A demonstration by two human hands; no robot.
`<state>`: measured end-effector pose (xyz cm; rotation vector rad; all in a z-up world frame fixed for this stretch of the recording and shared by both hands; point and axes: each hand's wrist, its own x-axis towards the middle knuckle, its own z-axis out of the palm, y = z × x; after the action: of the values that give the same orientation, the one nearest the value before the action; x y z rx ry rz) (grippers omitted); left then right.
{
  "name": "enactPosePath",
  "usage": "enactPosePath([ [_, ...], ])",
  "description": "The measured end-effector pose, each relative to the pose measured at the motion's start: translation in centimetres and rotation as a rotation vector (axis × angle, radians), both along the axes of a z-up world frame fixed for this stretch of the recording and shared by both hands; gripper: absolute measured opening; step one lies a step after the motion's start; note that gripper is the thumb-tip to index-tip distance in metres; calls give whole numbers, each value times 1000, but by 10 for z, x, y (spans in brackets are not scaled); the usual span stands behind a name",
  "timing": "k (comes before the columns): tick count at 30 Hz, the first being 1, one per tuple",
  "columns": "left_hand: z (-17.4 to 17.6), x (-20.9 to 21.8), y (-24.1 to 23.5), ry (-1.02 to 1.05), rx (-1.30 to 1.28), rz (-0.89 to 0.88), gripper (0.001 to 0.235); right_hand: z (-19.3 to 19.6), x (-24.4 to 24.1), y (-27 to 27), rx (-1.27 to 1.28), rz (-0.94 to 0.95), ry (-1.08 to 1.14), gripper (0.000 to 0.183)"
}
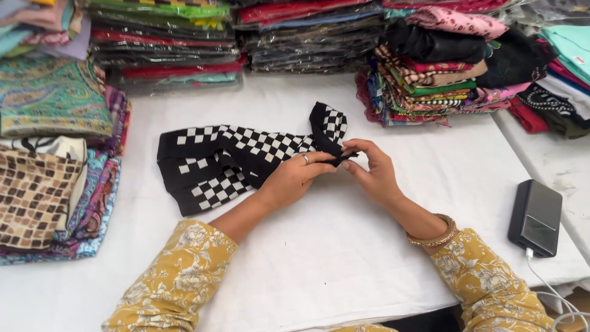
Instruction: The person folds several pieces of fabric on a white table. They handle a black floral scarf, a black and white checkered scarf, a blue patterned scarf, a pink and purple patterned scarf, and a yellow polka-dotted scarf, folding each one neatly by hand.
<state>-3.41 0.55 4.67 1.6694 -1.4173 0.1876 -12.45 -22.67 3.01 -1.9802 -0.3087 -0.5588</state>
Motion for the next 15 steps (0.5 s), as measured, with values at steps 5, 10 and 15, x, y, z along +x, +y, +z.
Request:
enactPosePath([
  [5, -5, 0, -1, 86, 8, 20, 35, -4, 1, -2, 119, -3, 29, 38],
  [10, -3, 3, -2, 183, 7, 65, 30, -3, 1, -3, 96, -84, 71, 28],
  [15, 9, 1, 3, 134, 22, 107, 34, 10, -3, -3, -41, -168, 60, 17],
])
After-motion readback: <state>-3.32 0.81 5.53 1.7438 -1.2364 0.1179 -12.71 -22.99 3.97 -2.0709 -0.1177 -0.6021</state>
